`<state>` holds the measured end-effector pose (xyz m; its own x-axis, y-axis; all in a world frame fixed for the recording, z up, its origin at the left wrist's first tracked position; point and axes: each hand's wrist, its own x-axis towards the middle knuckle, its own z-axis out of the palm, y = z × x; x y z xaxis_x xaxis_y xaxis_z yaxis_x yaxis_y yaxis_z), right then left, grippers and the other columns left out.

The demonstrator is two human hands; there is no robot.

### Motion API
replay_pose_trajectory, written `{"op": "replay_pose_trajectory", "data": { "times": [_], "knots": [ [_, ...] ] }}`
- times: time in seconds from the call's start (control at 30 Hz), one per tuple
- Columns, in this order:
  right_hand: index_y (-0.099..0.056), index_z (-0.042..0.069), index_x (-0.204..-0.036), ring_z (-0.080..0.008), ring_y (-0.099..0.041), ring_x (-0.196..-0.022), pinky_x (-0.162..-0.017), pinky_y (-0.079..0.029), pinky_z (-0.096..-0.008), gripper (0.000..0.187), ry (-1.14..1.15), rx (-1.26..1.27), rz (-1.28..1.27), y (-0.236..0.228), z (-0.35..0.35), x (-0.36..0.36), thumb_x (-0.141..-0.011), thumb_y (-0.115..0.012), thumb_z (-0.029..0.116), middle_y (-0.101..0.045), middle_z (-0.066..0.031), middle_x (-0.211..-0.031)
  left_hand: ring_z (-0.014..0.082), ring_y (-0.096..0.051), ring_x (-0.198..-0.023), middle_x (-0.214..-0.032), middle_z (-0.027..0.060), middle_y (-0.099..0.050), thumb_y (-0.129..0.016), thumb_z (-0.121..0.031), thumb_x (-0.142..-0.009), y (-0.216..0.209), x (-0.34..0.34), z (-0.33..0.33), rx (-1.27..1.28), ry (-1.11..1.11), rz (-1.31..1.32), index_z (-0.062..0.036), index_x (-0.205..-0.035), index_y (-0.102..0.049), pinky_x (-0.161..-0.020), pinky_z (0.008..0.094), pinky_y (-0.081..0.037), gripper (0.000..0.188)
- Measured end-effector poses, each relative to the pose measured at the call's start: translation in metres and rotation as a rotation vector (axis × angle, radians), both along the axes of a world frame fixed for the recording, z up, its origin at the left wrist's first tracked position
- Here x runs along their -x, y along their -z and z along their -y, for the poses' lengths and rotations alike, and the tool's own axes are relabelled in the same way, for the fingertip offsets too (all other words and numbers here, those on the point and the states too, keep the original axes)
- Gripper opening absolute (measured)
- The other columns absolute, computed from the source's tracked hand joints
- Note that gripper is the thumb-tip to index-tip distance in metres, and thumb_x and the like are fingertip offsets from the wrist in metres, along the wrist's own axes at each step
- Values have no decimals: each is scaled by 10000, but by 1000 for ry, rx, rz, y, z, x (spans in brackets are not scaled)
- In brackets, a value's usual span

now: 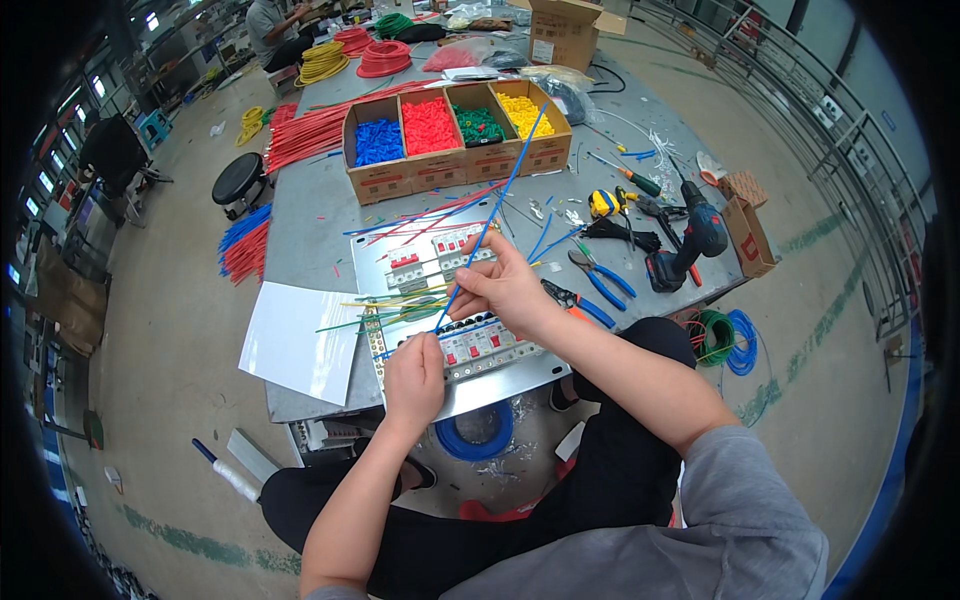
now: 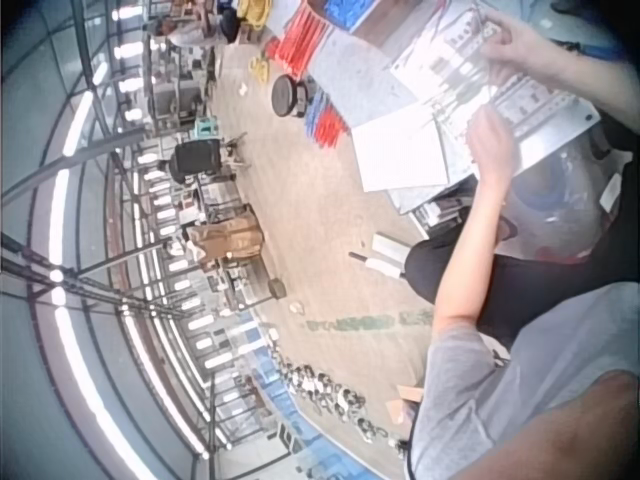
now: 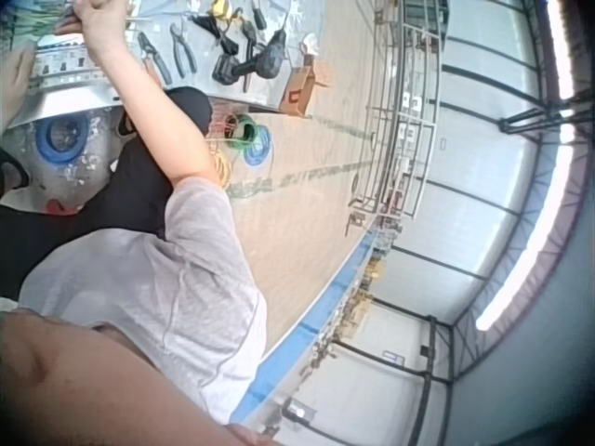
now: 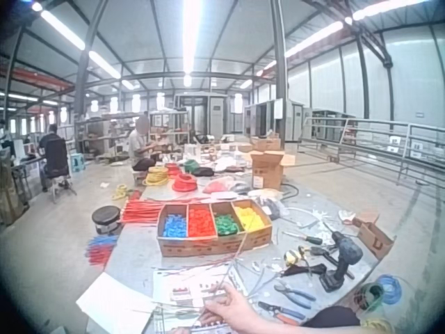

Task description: The person sits on the floor and wires a metal electrical panel. They pull blue wires from a spool, cut them with pliers, and insert them into terminal blocks on the panel. The person repeats this process for multiple wires throughout the clip.

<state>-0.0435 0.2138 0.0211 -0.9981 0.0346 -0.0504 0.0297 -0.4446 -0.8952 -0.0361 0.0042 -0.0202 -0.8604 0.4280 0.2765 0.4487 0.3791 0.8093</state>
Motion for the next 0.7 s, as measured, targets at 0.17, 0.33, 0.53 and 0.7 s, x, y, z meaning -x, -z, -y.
{"op": "replay_pose_trajectory", "data": {
  "times": [0.17,0.33,0.53,0.7],
  "knots": [
    [-460,56,-1205,-302,-776,-793,-678,-672,-356,210,1,2,76,-3,-11,5,-1102,-531,224,-723,-213,-963,433,-567,-727,-745,217,-574,-482,-148,-1057,-3,1,2,11,17,-44,17,-790,-547,-655,503,-426,320],
    [-499,32,-1158,-323,-777,-847,-712,-670,-392,295,17,38,97,1,-23,10,-1118,-484,324,-731,-228,-992,374,-543,-685,-716,188,-545,-513,-162,-1043,-3,14,8,32,45,-105,25,-762,-531,-641,459,-413,339],
    [-637,25,-1061,-209,-652,-818,-753,-595,-369,424,360,100,50,-26,-108,16,-1083,-558,440,-597,-93,-959,119,-400,-655,-643,-16,-380,-492,-148,-967,-3,49,48,-422,76,376,-33,-645,-377,-611,317,-323,361],
    [-649,41,-1057,-146,-641,-736,-683,-559,-298,271,326,3,142,-29,-154,0,-1052,-643,311,-621,-24,-817,139,-415,-601,-618,11,-434,-501,-258,-992,-3,60,65,-591,-65,838,-115,-656,-408,-623,318,-360,376]
  ]
}}
